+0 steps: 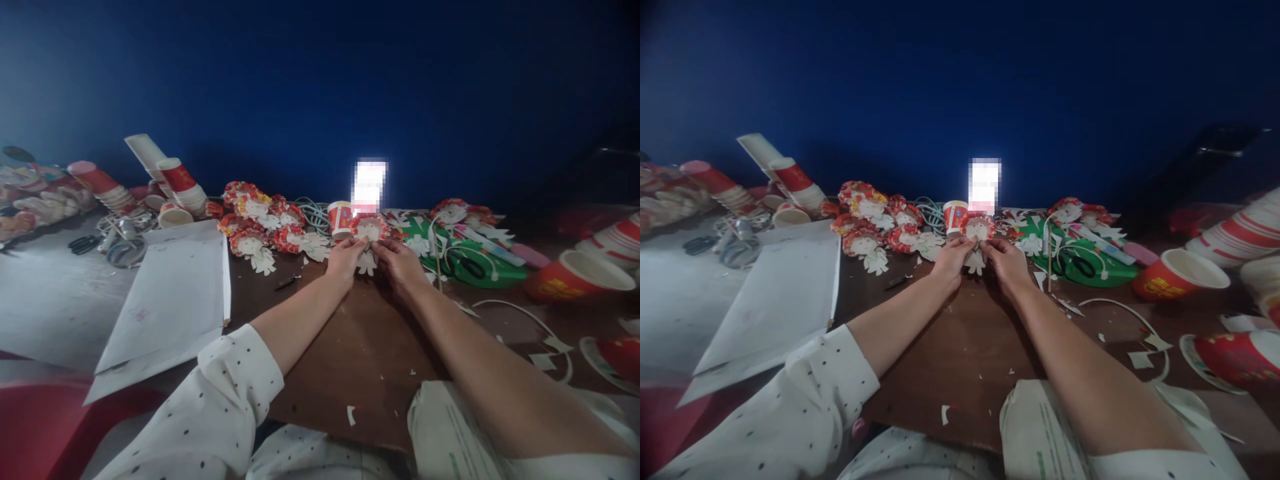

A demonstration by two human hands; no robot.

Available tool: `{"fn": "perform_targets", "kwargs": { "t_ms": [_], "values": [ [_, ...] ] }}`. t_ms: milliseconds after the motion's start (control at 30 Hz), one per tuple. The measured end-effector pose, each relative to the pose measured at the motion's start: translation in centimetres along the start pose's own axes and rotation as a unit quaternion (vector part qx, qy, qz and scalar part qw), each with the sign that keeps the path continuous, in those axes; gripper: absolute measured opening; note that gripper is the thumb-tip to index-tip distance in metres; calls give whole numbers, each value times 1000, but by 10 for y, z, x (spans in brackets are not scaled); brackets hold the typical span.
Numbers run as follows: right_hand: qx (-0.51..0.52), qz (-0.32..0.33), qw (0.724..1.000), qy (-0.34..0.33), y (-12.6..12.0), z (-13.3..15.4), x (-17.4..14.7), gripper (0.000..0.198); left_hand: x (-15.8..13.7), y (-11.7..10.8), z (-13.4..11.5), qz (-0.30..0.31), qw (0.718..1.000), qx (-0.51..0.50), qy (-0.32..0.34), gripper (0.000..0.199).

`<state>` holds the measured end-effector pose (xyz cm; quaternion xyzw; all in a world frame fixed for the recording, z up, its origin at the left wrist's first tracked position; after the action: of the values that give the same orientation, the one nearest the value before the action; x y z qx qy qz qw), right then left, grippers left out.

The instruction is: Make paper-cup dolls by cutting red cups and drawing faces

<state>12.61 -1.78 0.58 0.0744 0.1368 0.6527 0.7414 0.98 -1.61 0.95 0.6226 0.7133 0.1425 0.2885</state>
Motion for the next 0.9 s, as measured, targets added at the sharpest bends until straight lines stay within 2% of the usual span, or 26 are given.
{"fn": "perform_targets", "kwargs": {
  "t_ms": [300,467,600,733,900],
  "values": [
    [45,58,997,37,2,2,2,26,5,0,2,34,999,26,-6,17],
    [22,61,997,31,5,5,-2,31,6,-4,2,-1,999,51,9,19],
    [-56,33,998,-17,0,7,0,38,4,-4,2,-18,998,64,14,20],
    [-147,2,986,-80,-8,9,6,41,3,-5,2,-23,997,74,21,19],
    [-210,-7,971,-114,-13,9,10,43,3,-5,3,-7,996,86,26,22]
  ]
}}
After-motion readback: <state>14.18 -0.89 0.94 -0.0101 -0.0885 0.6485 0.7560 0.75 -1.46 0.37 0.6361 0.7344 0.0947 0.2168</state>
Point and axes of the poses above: each hand's wrist, its own x-axis towards the middle knuckle, its own y-axis out of the palm, z = x × y, the point moved 6 cm from there along x, towards the middle knuckle
